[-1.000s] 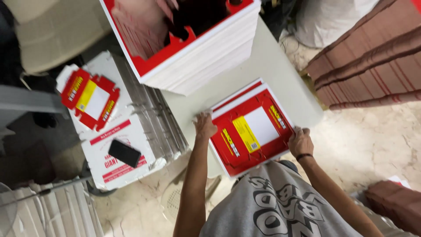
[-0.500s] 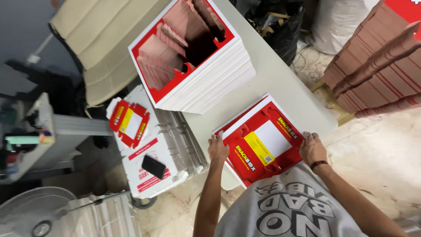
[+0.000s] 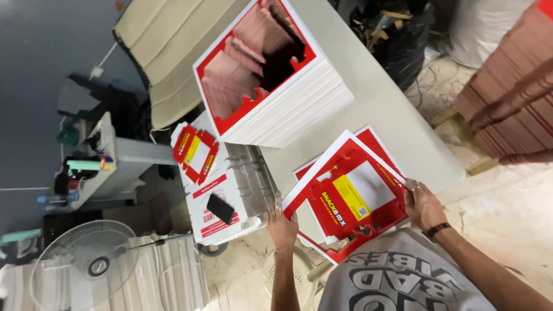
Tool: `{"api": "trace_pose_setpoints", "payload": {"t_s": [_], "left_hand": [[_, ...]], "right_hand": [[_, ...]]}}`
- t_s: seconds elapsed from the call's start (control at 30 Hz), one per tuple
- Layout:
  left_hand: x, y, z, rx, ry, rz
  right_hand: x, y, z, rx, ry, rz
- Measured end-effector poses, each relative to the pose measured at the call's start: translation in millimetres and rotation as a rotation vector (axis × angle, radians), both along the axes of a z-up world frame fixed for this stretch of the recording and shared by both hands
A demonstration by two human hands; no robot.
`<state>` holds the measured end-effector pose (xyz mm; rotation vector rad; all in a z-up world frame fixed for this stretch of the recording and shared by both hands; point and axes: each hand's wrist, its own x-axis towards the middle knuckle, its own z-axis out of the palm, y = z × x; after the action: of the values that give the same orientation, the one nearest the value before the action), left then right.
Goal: The person is preparing cardboard snack boxes by picking up flat templates, folding the edges, and stacking them on a table.
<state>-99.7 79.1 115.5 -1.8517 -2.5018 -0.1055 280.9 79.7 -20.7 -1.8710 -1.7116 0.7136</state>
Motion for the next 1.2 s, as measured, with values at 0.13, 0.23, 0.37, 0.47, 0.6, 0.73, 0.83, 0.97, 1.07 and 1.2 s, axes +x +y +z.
{"api": "trace_pose_setpoints", "payload": {"t_s": [0.13,0.23,0.37,0.47,0.6,0.73,0.83,0.97,1.07,1.2], "left_hand": [[-22.0,-15.4,29.3,0.175,-0.007,-0.130],[-41.9,0.2,79.2,0.062,-0.012,-0.046],[-74.8,58.5,169.5,0.238,0.096,-0.211],[-93.5,134.5,255.2,0.285,0.142,-0.301],[-130.7,271.7,327.1,0.225,0.193,-0.309],[-155.3,387.9,360.0,0.094,0.114,-0.387],[-161.4,451.2,351.4,0.007,-0.002,-0.383],[-165.2,520.4,264.4,-0.229,-0.180,-0.266],[-175.7,526.4,180.0,-0.241,-0.212,-0.386],[-168.1,518.0,218.6,-0.329,-0.215,-0.321]], "right_hand": [[3.0,2.7,3.0,0.143,0.250,0.075],[-11.4,17.9,35.6,0.219,0.232,0.082],[-32.8,59.3,156.1,0.153,0.125,0.079],[-50.6,122.4,218.9,0.276,-0.016,0.090],[-76.0,231.4,305.4,0.301,-0.113,0.067],[-98.4,317.5,364.0,0.612,-0.302,0.096],[-110.2,369.1,367.7,0.484,-0.305,0.068],[-135.3,412.7,323.5,-0.199,-0.446,0.013],[-139.0,409.2,296.1,-0.134,-0.200,-0.012],[-160.8,410.7,333.3,-0.210,-0.326,-0.063]]}}
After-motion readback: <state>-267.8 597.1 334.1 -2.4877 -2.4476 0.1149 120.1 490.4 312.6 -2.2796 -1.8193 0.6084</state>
